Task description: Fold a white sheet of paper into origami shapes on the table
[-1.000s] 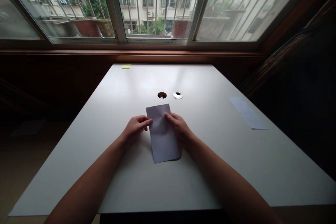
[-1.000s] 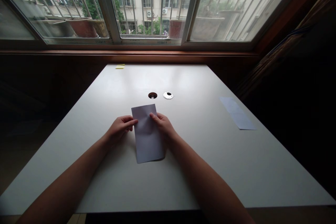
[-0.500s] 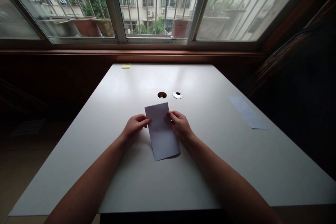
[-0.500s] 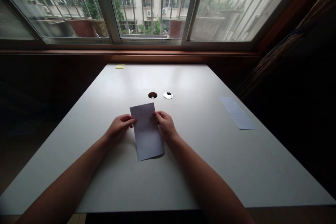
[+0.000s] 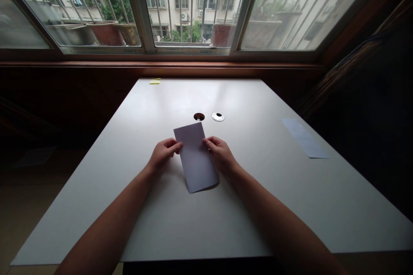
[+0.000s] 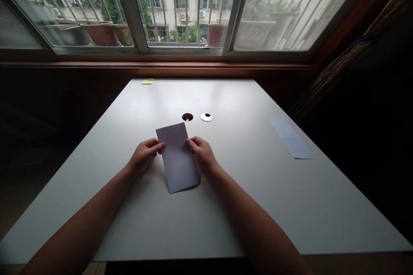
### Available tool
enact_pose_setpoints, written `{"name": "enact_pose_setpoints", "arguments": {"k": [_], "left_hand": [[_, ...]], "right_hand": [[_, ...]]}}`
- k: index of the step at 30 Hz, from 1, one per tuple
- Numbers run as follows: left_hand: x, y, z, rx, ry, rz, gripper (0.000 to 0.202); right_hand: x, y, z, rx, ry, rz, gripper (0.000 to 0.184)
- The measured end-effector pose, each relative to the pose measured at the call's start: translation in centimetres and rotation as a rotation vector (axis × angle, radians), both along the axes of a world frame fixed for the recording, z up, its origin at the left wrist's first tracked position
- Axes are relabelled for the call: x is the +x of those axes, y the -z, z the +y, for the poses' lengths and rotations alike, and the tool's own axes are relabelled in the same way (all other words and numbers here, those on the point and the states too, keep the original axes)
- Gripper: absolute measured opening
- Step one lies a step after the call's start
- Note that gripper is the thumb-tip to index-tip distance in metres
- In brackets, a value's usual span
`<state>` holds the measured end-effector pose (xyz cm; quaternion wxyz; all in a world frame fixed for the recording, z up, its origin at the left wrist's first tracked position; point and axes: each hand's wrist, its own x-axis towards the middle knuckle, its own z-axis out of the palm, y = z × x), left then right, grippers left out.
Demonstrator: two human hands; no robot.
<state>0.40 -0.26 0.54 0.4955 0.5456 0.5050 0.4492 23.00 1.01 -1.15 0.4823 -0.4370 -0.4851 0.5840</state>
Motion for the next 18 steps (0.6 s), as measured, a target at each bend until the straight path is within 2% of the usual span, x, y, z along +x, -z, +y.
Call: {"name": "enact_pose_setpoints", "arguments": {"k": [10, 18], "left_hand": [[-0.04, 0.13, 0.01, 0.001, 0.024, 0.009, 0.031], [-0.09, 0.41, 0.1, 0.027, -0.04, -0.055, 0.03]], "right_hand": [[-0.09, 0.6, 0.15, 0.016, 0.041, 0.024, 0.033], [0.26, -0.31, 0.16, -0.01, -0.033, -0.039, 0.033]]}}
